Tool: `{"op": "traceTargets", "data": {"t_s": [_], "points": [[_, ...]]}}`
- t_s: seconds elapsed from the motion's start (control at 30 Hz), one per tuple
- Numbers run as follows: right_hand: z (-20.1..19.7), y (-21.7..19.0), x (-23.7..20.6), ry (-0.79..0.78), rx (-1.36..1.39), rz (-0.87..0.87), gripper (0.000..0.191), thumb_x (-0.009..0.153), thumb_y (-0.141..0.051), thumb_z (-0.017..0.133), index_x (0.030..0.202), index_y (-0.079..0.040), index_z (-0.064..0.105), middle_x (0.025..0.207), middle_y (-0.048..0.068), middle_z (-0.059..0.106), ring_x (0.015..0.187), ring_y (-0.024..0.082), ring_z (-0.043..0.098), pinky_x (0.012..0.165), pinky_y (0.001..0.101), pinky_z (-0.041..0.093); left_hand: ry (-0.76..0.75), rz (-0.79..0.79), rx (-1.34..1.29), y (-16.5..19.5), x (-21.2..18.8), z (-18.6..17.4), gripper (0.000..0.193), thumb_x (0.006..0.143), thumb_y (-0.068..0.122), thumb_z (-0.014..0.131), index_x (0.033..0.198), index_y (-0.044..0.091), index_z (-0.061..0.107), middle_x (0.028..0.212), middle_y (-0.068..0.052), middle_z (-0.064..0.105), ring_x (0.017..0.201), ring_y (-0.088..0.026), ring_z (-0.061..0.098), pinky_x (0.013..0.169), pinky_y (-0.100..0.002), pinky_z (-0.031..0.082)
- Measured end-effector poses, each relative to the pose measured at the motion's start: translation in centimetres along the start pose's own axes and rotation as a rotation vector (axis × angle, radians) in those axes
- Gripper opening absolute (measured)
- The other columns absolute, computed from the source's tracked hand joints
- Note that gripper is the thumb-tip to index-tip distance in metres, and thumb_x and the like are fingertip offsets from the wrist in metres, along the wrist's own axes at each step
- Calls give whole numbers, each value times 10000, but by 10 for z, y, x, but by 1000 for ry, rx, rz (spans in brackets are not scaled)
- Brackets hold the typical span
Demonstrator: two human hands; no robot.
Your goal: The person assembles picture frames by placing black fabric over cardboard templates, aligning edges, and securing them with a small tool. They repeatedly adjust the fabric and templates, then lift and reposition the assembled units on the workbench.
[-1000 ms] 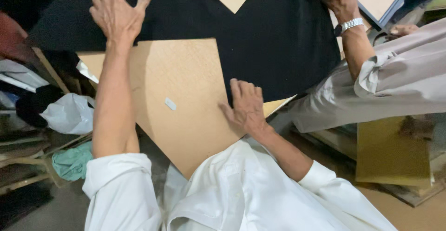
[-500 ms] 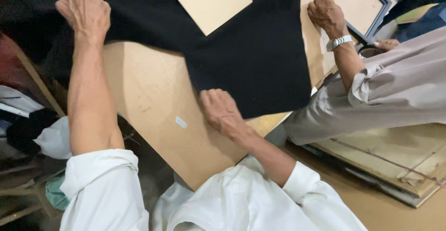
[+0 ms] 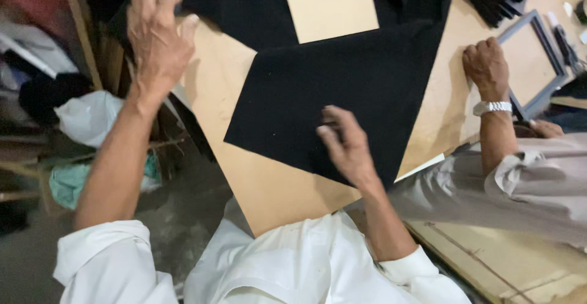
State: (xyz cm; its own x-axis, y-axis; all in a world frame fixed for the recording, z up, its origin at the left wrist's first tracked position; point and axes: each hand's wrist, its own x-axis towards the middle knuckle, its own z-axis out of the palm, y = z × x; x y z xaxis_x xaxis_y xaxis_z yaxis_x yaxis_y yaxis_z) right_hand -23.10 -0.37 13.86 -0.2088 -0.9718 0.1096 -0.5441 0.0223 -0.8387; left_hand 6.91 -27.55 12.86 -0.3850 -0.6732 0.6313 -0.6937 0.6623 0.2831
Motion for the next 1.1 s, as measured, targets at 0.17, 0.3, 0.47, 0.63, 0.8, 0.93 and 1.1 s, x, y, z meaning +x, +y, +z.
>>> {"op": "traceTargets", "data": {"t_s": [0.17,0.3,0.47,0.63,0.8,0.93,1.1], "points": [[-88,99,-6,333,-176,267,460,1014,-171,671,1402,14,508,1246,174,632,1078,253,661,914,351,554,-55,-406,-172,69,-107,-24,271,906,89,828,1068,-17,637,1191,-170,554,1164,-349,567,1002,-470,455],[-140,161,5,375,-472,158,521,1016,-220,735,1402,58,523,1342,274,545,1244,397,543,1066,467,440,-54,-403,-196,110,-132,-32,254,889,81,801,1077,-9,657,1190,-152,576,1158,-337,574,996,-448,474],[-157,190,57,422,-521,-120,515,1073,-194,721,1465,60,502,1471,303,491,1366,462,461,1167,521,360,-27,-199,-74,123,-100,-19,279,961,109,757,1217,30,679,1335,-152,584,1252,-348,549,1052,-476,444],[-143,180,101,138,-691,-196,596,1068,-340,617,1504,34,457,1566,269,428,1472,430,350,1197,541,256,-232,-46,-35,123,-26,36,462,1062,285,592,1476,81,589,1589,-226,432,1477,-399,369,1201,-554,275],[-128,178,98,104,-797,-117,638,1072,-444,484,1524,4,444,1611,220,392,1499,398,307,1189,548,228,-654,-379,127,101,26,68,593,1026,493,363,1573,264,359,1671,-120,199,1536,-333,144,1216,-578,109],[-129,192,98,107,-825,-138,637,1094,-444,451,1539,11,429,1622,221,381,1503,397,301,1191,547,224,-633,-415,205,87,48,78,598,1055,508,318,1609,285,285,1690,-87,182,1550,-296,152,1231,-575,124],[-129,193,102,123,-827,-145,638,1077,-444,454,1539,-4,438,1617,214,386,1501,393,305,1192,545,226,-565,-482,123,85,69,90,588,1011,459,394,1563,263,348,1651,-84,236,1493,-318,222,1159,-602,185]]}}
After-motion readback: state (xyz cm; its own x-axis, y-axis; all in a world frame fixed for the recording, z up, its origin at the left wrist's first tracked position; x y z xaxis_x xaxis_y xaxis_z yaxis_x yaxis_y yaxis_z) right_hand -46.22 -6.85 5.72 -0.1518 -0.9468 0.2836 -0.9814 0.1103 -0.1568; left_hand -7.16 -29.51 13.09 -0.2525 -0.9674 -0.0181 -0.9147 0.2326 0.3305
